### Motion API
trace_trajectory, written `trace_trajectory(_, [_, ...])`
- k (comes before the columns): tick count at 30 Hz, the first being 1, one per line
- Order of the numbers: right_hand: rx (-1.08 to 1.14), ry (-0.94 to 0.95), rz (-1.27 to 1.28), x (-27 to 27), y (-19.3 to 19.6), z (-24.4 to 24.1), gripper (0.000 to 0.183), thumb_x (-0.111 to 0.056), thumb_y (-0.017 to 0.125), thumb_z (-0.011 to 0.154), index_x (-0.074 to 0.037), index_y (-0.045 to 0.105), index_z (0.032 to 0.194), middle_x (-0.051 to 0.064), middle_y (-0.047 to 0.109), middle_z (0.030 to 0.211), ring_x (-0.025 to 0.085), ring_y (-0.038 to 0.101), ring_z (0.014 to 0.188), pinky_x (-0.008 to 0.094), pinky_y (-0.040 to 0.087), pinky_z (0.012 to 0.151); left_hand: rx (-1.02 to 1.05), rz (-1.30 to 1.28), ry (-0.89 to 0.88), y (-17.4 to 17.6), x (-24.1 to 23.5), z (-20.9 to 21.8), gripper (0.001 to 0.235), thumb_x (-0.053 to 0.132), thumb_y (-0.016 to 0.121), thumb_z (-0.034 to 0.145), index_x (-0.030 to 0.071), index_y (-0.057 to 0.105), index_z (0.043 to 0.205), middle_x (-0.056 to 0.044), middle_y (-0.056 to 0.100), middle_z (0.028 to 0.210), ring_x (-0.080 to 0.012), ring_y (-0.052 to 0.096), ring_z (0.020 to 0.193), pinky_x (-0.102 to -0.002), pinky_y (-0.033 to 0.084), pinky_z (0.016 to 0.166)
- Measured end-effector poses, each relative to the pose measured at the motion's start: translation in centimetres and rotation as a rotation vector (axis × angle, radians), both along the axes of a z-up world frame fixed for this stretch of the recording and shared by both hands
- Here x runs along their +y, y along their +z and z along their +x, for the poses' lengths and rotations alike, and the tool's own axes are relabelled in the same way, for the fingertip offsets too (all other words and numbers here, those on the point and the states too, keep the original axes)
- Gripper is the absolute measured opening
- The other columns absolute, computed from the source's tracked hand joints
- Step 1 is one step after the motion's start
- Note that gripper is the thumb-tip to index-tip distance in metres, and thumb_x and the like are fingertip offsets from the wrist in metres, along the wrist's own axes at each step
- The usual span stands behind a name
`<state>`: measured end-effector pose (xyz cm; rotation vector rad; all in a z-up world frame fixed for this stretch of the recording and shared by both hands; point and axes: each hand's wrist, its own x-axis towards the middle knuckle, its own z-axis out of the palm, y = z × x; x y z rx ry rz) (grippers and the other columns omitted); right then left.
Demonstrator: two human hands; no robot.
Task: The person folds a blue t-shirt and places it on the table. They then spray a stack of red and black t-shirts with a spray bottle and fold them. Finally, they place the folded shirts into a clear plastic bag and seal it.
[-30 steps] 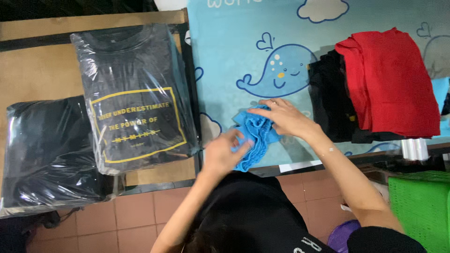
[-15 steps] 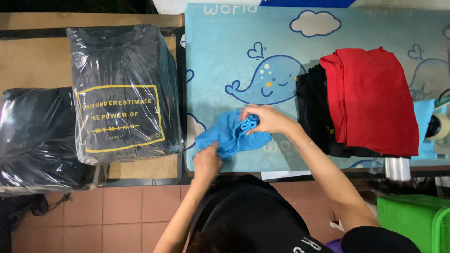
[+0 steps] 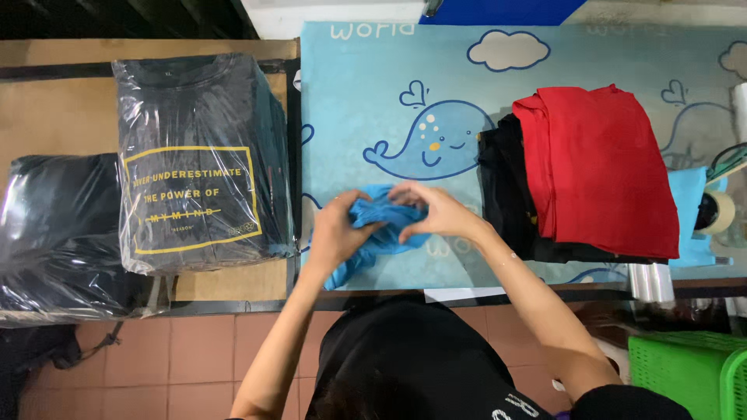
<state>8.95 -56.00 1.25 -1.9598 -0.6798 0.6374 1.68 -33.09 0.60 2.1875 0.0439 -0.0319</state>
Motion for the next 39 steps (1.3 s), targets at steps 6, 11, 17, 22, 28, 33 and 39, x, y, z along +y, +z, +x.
trace_trajectory(6, [-0.377,0.089,-0.284,-2.5,-9.0,-0.6,0.028,-0.032,0.085,0.084,-0.016,0.076,0.105,0.002,0.078,0.106,0.026,0.065,0.120,0.047,0.038,0.107,0.016,-0.201,-0.036,8.8,3.8,-2.4,0.039,0.016,0.097,0.070,0.015,0.071,0.099,-0.018,0.079,0.086,-0.0451,0.078,0.088,-0.055,0.060,0.078])
trace_trajectory(11, [-0.490,0.106,-0.467,-2.8,-12.2,1.3,0.012,-0.033,0.080,0.086,-0.027,0.072,0.093,-0.011,0.075,0.094,0.016,0.064,0.113,0.044,0.036,0.103,0.011,-0.237,0.050,12.2,5.9,-3.5,0.040,0.011,0.099,0.063,0.014,0.077,0.097,-0.014,0.079,0.086,-0.0301,0.077,0.085,-0.050,0.059,0.081])
trace_trajectory(17, [-0.747,0.093,-0.725,-5.0,-2.6,3.8,0.011,-0.034,0.071,0.095,-0.032,0.073,0.105,-0.011,0.074,0.090,0.016,0.065,0.104,0.043,0.041,0.100,-0.104,-0.184,0.206,14.8,10.3,-3.9,0.035,0.002,0.098,0.066,0.012,0.083,0.096,-0.016,0.080,0.086,-0.0316,0.075,0.081,-0.046,0.057,0.080])
trace_trajectory(22, [-0.964,0.096,-1.013,-6.7,4.7,9.4,0.015,-0.043,0.073,0.095,-0.035,0.077,0.108,-0.010,0.077,0.092,0.019,0.067,0.107,0.047,0.046,0.102,-0.232,-0.168,0.292,13.1,13.5,-1.5,0.034,0.007,0.102,0.069,0.010,0.081,0.096,-0.013,0.078,0.089,-0.0221,0.070,0.084,-0.039,0.055,0.083])
trace_trajectory(28, [-0.662,-0.065,-0.886,-8.7,8.2,18.5,0.031,-0.033,0.067,0.106,-0.028,0.072,0.136,0.010,0.083,0.106,0.035,0.079,0.085,0.056,0.057,0.088,-0.334,-0.145,0.298,11.5,12.9,6.7,0.037,0.012,0.104,0.072,0.010,0.081,0.101,-0.009,0.075,0.087,-0.0200,0.068,0.085,-0.034,0.053,0.077])
trace_trajectory(33, [-0.478,-0.246,-0.415,-10.5,10.1,26.7,0.010,-0.007,0.057,0.111,-0.016,0.055,0.113,0.005,0.075,0.071,0.022,0.072,0.055,0.038,0.055,0.070,-0.528,-0.119,0.178,10.7,12.9,16.5,0.029,0.011,0.098,0.088,0.009,0.076,0.107,-0.003,0.072,0.104,-0.0120,0.064,0.097,-0.026,0.053,0.083])
trace_trajectory(39, [-0.834,-0.046,0.052,-14.0,10.9,34.0,0.004,0.010,0.063,0.116,0.009,0.064,0.119,0.023,0.072,0.097,0.032,0.078,0.091,0.040,0.067,0.085,-0.718,-0.056,-0.029,13.4,10.7,19.9,0.038,-0.001,0.093,0.099,-0.003,0.073,0.132,-0.017,0.070,0.120,-0.0253,0.063,0.114,-0.040,0.056,0.092])
